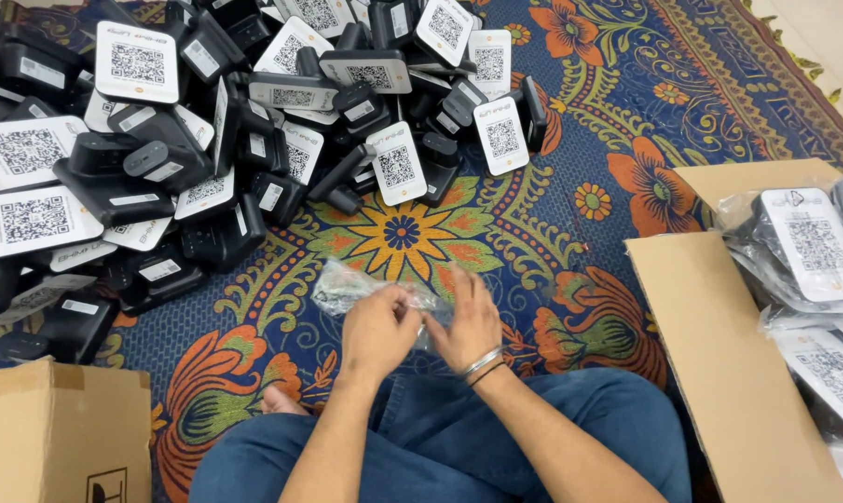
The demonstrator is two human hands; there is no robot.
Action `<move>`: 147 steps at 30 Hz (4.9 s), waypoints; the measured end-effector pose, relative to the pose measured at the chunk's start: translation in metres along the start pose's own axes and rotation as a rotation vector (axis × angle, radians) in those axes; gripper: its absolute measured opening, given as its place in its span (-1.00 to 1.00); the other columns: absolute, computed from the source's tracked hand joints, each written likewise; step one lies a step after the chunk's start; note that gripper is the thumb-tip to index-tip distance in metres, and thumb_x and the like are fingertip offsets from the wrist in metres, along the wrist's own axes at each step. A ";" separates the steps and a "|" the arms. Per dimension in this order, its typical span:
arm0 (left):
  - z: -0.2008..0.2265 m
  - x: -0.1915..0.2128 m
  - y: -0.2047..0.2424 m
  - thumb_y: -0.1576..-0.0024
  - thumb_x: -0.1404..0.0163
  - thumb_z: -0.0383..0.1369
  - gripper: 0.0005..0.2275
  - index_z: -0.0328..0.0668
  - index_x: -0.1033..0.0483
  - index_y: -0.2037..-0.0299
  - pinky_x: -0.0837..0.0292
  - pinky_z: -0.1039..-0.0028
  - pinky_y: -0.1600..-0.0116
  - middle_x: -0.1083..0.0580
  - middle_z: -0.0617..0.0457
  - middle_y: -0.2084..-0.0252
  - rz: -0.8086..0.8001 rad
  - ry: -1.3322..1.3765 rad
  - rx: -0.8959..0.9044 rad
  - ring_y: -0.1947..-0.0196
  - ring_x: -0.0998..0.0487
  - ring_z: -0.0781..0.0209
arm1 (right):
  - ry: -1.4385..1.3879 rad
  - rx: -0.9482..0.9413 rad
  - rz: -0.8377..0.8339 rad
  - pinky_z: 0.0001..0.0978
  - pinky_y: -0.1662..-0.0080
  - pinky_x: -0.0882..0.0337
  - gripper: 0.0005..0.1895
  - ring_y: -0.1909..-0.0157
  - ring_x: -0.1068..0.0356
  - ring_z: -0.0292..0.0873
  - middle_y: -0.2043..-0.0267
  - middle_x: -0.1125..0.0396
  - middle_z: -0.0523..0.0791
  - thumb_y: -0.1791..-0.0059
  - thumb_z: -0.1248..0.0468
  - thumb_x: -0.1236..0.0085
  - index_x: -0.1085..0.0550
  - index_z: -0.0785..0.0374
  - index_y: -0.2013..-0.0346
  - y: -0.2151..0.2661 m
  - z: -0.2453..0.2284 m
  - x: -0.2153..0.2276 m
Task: The person packs QR-coded electronic payment stands into plastic bags and places them into cardboard boxes.
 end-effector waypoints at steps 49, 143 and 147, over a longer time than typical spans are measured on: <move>-0.035 0.030 -0.060 0.06 -0.18 -0.27 -0.79 -0.16 -0.71 0.27 -0.45 0.43 0.43 -0.59 0.01 0.60 0.174 0.172 0.267 0.64 -0.62 0.24 | -0.967 -0.946 -0.231 -0.29 0.34 -0.55 -0.71 0.37 -0.51 -0.17 0.20 -0.50 -0.02 -0.05 0.20 -0.16 -0.36 0.21 0.00 -0.090 0.164 -0.121; -0.099 -0.014 -0.030 -0.22 -0.13 -0.21 -0.76 -0.28 -0.61 0.18 -0.27 0.54 0.45 -0.47 0.11 0.41 0.272 0.683 0.533 0.50 -0.40 0.38 | -1.478 -1.118 -0.279 -0.46 0.39 -0.53 -0.45 0.37 -0.46 -0.29 0.20 -0.46 -0.12 -0.01 0.29 -0.14 -0.36 0.22 -0.32 0.053 0.045 -0.032; -0.113 -0.016 -0.035 -0.11 -0.12 -0.24 -0.74 -0.27 -0.66 0.14 -0.39 0.50 0.35 -0.60 0.06 0.28 0.373 0.739 0.421 0.42 -0.50 0.31 | -1.478 -1.072 -0.328 -0.43 0.29 -0.58 -0.47 0.29 -0.51 -0.25 0.12 -0.48 -0.09 -0.02 0.38 -0.01 -0.32 0.32 -0.32 0.057 0.045 -0.032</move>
Point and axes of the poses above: each hand's wrist, its own y-axis away from the middle knuckle, its own x-axis out of the back of the hand, z = x × y, the point moved 2 cm from there along -y, towards the middle knuckle
